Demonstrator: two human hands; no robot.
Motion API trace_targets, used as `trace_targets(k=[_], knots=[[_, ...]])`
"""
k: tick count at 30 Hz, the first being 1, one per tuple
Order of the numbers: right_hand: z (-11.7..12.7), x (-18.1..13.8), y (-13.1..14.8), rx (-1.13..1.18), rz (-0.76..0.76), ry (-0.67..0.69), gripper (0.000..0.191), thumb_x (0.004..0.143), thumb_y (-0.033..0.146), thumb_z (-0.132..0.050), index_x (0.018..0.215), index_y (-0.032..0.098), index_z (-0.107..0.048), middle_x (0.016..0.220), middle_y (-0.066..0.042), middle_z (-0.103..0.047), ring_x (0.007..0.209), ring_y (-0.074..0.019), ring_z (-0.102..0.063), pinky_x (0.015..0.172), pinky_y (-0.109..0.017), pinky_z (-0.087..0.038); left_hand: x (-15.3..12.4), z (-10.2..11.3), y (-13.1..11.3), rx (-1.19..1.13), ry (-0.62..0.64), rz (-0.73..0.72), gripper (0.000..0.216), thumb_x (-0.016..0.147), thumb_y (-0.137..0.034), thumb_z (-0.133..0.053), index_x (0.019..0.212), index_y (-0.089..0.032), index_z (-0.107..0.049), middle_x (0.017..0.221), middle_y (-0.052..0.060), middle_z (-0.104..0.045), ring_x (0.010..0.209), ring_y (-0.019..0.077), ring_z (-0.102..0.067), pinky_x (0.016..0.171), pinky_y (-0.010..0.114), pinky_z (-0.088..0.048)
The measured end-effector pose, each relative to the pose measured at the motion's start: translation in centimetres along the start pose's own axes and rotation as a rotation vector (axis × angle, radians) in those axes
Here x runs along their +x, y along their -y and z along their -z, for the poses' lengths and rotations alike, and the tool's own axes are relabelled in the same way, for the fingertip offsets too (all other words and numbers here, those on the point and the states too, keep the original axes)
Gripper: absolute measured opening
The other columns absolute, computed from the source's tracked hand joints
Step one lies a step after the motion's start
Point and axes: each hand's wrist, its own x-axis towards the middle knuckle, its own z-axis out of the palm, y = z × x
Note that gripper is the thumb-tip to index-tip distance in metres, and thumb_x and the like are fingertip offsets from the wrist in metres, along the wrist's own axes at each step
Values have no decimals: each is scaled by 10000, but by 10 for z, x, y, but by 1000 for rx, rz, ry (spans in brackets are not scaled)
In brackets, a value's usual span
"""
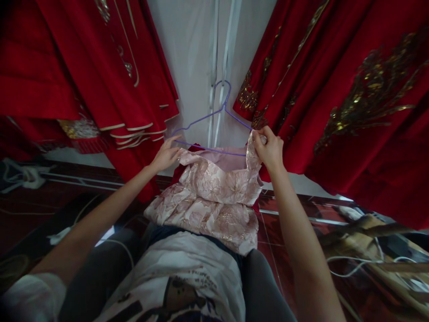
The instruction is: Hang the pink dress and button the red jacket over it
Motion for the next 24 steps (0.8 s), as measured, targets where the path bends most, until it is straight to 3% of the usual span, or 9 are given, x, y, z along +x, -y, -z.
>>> trace_targets(k=[4,9,12,15,24], knots=[[1,0,-2,17,-20,-6,243,854,435,-539,836,214,-639,775,-42,-673,724,-197,-606,697,-293,-420,-6,11,-2,-25,-178,61,265,922,-380,-462,927,-176,-631,1367,124,-431,1260,258,-430,1049,429,-394],[5,4,-3,3,-22,-1,240,840,441,-556,832,215,-637,783,-54,-676,741,-211,-607,701,-297,-419,-16,8,13,-236,-139,262,319,916,-434,-439,870,-181,-627,915,59,-635,871,180,-593,831,305,-485],[7,6,-5,2,-10,13,228,843,429,-551,832,215,-630,773,-49,-672,731,-207,-604,694,-292,-415,-21,4,25,-344,-147,385,360,888,-481,-459,856,-173,-642,806,28,-664,746,161,-591,708,257,-470],[8,8,-7,-2,5,14,216,847,414,-545,825,213,-622,771,-48,-668,715,-203,-598,691,-292,-408,-23,2,33,-403,-191,427,383,869,-501,-482,850,-163,-662,771,20,-676,712,156,-594,663,242,-455],[9,10,-13,-72,50,13,214,857,415,-540,821,216,-610,769,-40,-660,718,-206,-603,741,-304,-406,-11,-2,36,-457,-271,427,430,864,-525,-497,928,-149,-695,896,54,-722,809,183,-645,736,274,-496]])
